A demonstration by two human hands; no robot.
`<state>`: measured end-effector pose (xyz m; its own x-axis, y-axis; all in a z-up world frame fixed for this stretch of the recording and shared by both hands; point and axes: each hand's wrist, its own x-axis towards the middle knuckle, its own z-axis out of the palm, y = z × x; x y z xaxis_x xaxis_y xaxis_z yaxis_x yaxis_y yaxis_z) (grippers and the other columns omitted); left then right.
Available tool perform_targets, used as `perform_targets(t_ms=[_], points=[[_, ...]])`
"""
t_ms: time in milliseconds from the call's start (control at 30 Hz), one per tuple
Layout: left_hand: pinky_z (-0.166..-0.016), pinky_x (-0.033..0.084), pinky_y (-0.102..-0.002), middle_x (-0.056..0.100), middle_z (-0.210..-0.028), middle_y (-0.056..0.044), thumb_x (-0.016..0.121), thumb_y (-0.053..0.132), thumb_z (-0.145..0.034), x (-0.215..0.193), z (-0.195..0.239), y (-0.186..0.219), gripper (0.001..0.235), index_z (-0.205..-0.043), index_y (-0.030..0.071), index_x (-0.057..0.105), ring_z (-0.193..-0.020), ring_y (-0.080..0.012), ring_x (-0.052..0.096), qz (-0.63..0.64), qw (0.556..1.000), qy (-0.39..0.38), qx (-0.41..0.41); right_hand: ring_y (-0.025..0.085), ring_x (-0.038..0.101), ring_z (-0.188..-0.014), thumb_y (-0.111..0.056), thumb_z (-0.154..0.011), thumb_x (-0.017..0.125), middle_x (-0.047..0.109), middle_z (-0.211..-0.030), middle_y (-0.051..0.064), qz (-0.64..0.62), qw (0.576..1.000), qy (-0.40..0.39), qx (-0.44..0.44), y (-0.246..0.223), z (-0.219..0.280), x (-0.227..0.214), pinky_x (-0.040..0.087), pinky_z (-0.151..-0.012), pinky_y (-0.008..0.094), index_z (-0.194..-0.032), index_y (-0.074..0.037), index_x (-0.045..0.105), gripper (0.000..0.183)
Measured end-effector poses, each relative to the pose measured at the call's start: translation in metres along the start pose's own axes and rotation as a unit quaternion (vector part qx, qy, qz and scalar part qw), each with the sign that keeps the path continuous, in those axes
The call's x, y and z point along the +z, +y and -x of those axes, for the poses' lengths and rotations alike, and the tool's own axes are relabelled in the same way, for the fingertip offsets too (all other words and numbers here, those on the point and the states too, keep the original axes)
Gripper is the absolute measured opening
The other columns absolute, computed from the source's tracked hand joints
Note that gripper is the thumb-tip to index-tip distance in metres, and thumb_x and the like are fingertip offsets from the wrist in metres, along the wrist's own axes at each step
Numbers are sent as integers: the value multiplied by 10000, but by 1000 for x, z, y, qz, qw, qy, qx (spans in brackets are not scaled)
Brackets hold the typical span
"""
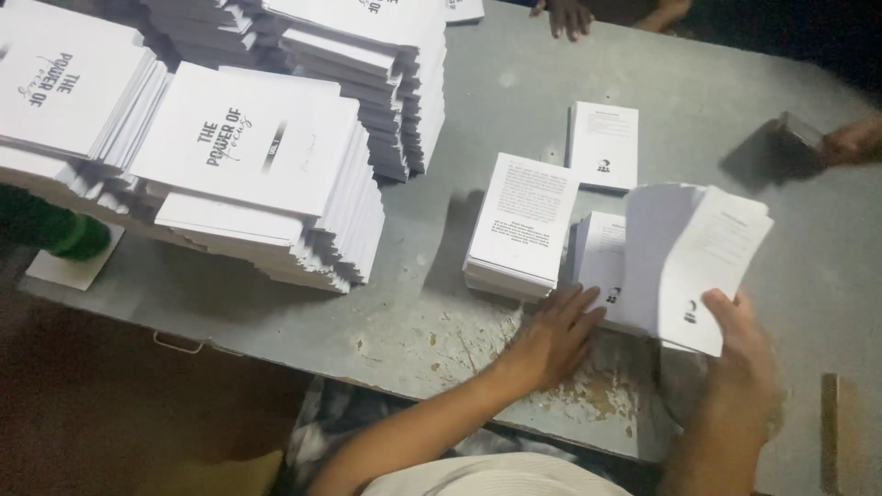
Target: Sorting and stacking small printed booklets on a workbench in a print shop finishing area.
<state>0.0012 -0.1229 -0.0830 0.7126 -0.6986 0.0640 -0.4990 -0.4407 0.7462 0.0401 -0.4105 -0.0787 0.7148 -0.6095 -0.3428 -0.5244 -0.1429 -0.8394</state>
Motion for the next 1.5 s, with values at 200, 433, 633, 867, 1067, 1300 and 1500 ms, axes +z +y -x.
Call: perform_targets(t_ms=[200, 433, 633, 867, 1067, 1300, 1500], points=[[-1255, 283, -596, 405, -1566, -299, 688, 183, -901, 37, -8, -36, 564, -1379, -73, 531, -1518, -443, 324, -135, 979, 95, 115, 363, 654, -1090, -346, -944, 679, 665, -1284, 214, 113, 987, -78, 79, -16, 30, 14, 502, -916, 467, -1410, -19, 564, 581], [-1353, 99, -503, 652, -1344, -290, 667, 137, -952, 26, -6, -32, 272, -1116, -75, 715, -1586, -318, 271, -126, 977, 112, 132, 360, 675, -1057, -298, -1002, 576, 699, -1231, 217, 60, 989, -127, 55, -74, 89, 23, 495, -943, 443, -1367, -10, 605, 466], [-827, 627, -373, 647, -833, -168, 628, 102, -1049, 46, -6, -44, 273, -824, -52, 630, -774, -297, 631, 15, 992, 124, 0, 361, 626, -1176, -364, -937, 619, 579, -1429, 221, 61, 992, -90, 70, -56, 69, 26, 492, -959, 450, -1570, -35, 370, 756], [-852, 590, -406, 673, -869, -209, 742, 53, -943, 61, -9, -55, 146, -899, -59, 659, -846, -331, 658, -52, 970, 225, 74, 359, 684, -1001, -334, -953, 647, 675, -1297, 212, 101, 990, -84, 56, -67, 79, 25, 526, -778, 434, -1499, -36, 510, 637], [-1104, 505, -510, 692, -1074, -344, 724, 80, -950, 70, -7, -58, 198, -979, -110, 675, -1082, -464, 671, -56, 977, 197, 62, 339, 685, -1117, -441, -938, 628, 673, -1345, 168, 214, 974, -80, 0, -49, 65, 23, 547, -896, 468, -1436, -76, 590, 619], [-1074, 522, -480, 724, -1022, -306, 775, 114, -929, 63, -6, -52, 218, -960, -90, 706, -1051, -430, 699, -137, 971, 186, 66, 354, 673, -1094, -482, -957, 566, 642, -1374, 169, 225, 971, -66, 42, -76, 89, 22, 528, -854, 488, -1527, -138, 498, 669], [-1049, 540, -481, 701, -1084, -358, 783, 137, -935, 79, -7, -59, 239, -957, -91, 715, -1114, -457, 678, -174, 968, 172, 53, 308, 674, -1102, -420, -963, 596, 632, -1384, 151, 197, 976, -63, 62, -72, 84, 18, 542, -853, 458, -1552, -160, 460, 658]])
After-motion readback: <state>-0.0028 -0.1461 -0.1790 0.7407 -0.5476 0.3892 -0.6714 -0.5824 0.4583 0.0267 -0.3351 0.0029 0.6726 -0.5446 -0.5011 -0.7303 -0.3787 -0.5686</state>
